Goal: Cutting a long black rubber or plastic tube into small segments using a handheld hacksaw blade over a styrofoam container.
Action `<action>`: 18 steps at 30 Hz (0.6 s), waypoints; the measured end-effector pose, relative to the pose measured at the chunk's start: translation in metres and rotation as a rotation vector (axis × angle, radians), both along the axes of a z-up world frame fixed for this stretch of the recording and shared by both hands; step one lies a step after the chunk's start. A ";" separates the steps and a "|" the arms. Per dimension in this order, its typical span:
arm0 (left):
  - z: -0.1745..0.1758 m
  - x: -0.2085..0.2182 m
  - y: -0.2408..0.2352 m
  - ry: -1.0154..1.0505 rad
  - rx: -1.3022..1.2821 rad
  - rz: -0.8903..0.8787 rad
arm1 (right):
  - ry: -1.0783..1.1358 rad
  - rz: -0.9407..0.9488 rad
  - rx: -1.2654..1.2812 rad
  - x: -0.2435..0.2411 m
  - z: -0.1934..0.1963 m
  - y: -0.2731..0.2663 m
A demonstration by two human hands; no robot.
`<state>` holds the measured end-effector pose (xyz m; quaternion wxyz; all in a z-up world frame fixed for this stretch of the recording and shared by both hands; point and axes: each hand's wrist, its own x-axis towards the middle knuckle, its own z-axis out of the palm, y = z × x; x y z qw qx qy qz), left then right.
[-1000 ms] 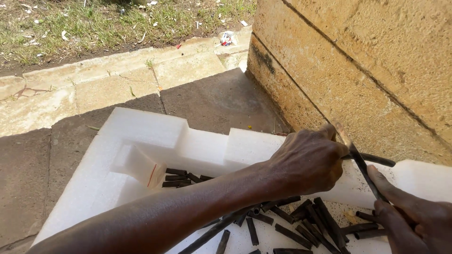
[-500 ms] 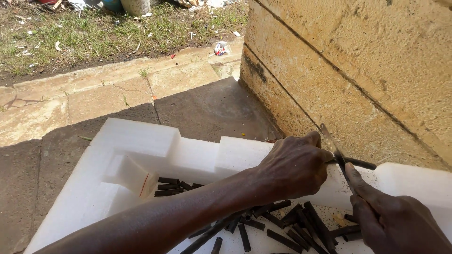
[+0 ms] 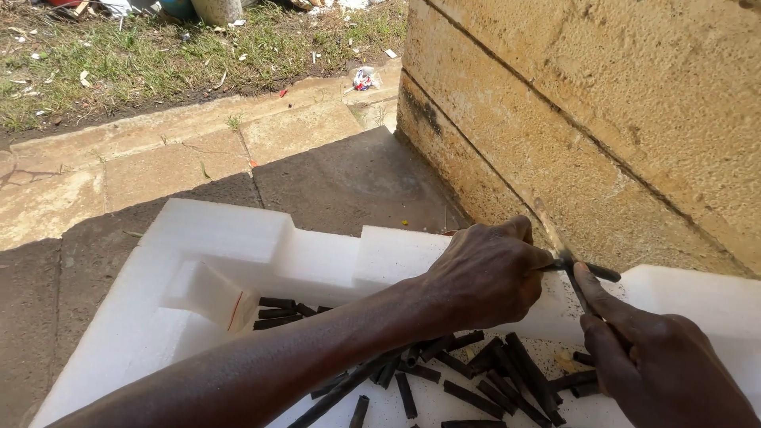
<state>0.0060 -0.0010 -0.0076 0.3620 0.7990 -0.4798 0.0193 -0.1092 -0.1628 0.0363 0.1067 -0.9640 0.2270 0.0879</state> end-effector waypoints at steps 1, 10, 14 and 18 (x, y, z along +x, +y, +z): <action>0.000 -0.001 0.001 0.003 0.003 0.005 | 0.003 0.005 0.003 -0.008 -0.003 -0.002; 0.005 -0.004 0.000 0.014 0.010 -0.011 | -0.287 0.004 0.073 -0.017 -0.018 -0.017; 0.002 0.000 -0.003 -0.017 0.020 0.000 | -0.143 -0.019 0.195 0.002 -0.010 0.000; 0.006 -0.003 0.003 0.018 0.001 0.004 | -0.080 -0.017 0.146 -0.001 -0.010 -0.007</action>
